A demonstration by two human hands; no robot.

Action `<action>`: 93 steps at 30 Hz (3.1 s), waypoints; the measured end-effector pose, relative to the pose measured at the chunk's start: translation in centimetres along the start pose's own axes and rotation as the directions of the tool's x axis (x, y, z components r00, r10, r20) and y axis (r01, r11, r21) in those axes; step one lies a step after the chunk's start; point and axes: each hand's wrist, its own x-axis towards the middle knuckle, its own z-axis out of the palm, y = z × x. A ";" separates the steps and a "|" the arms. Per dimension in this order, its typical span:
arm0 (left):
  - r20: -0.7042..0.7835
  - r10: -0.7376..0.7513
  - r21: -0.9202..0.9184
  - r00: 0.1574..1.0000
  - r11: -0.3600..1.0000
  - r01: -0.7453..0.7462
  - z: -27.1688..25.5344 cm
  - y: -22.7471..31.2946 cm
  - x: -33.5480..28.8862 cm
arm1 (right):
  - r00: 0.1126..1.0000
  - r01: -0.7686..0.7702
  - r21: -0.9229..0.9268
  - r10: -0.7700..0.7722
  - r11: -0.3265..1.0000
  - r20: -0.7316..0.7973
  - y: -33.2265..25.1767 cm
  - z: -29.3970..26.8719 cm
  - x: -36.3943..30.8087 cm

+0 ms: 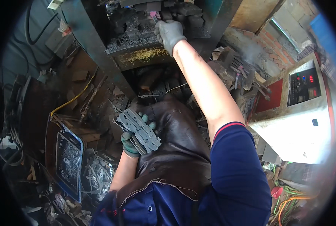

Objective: The person repeatedly takes heated metal pieces from a rack, feeds them into a press machine, and stacks the stamped metal pieces in hand.

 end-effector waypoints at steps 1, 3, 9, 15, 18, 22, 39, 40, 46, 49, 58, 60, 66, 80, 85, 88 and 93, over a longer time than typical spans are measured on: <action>0.019 -0.010 -0.014 1.000 1.000 0.010 0.0 0.0 0.1 | 1.000 0.001 -0.002 -0.001 1.000 0.003 -0.1 0.4 0.7; 0.035 -0.015 -0.031 0.999 0.999 0.016 -0.2 0.0 0.0 | 0.998 -0.063 0.074 0.064 0.995 -0.009 0.0 1.2 1.5; -0.061 0.026 -0.059 0.998 0.998 -0.029 0.0 0.4 -0.7 | 0.995 -0.055 0.119 0.045 0.991 0.085 1.7 -3.6 -5.5; 0.011 0.023 -0.033 1.000 0.999 -0.023 -0.3 0.3 0.1 | 0.833 -0.103 -0.513 0.356 0.852 0.424 9.3 -7.4 -18.6; 0.061 -0.023 -0.098 0.998 0.995 0.029 -0.4 0.5 -0.1 | 0.832 0.421 -0.680 0.042 0.601 0.553 10.9 -4.9 -19.8; -0.017 -0.122 0.042 0.992 0.992 0.122 0.0 -0.1 -0.1 | 0.735 0.542 -0.669 0.099 0.509 0.671 11.0 -0.6 -16.7; 0.058 -0.176 0.062 0.983 0.983 0.173 0.7 -0.6 0.3 | 0.922 0.063 0.523 0.151 0.850 -0.356 18.0 -24.6 -19.8; 0.053 -0.176 0.064 0.983 0.983 0.172 0.8 -0.6 0.2 | 0.892 0.069 0.537 0.188 0.841 -0.411 18.2 -24.3 -19.1; 0.053 -0.183 0.078 0.982 0.981 0.178 0.8 -0.8 0.6 | 0.797 0.143 0.579 0.253 0.803 -0.548 17.8 -24.7 -11.8; 0.040 -0.165 0.076 0.986 0.984 0.161 0.9 -0.4 0.4 | 0.827 0.186 0.656 0.244 0.731 -0.506 18.0 -24.9 -9.0; -0.013 -0.181 0.016 0.983 0.983 0.182 0.5 0.2 -0.3 | 0.997 -0.028 0.220 0.010 0.975 0.082 4.6 -5.9 -5.3; 0.011 -0.185 -0.002 0.983 0.983 0.185 0.5 0.2 -0.1 | 0.976 -0.103 0.152 0.071 0.983 0.206 1.8 -1.2 -2.2; -0.030 -0.159 -0.023 0.987 0.987 0.159 0.8 0.7 -0.8 | 0.966 0.153 0.207 -0.190 0.966 0.173 3.7 -0.8 -7.1; 0.041 -0.164 0.024 0.986 0.986 0.164 1.0 -0.4 0.2 | 0.922 -0.129 0.440 0.271 0.889 -0.278 16.4 -19.8 -11.4; 0.020 -0.138 0.077 0.990 0.988 0.136 1.5 -0.8 0.7 | 0.749 0.045 0.536 0.327 0.843 -0.577 17.9 -29.0 -9.4; -0.016 -0.128 0.100 0.992 0.987 0.129 1.2 -0.6 0.2 | 0.768 0.057 0.385 0.205 0.921 -0.606 18.2 -27.2 -11.1; -0.066 -0.162 0.106 0.985 0.980 0.168 1.7 -0.5 0.4 | 0.918 0.016 0.307 0.108 0.952 -0.381 13.5 -22.3 -17.3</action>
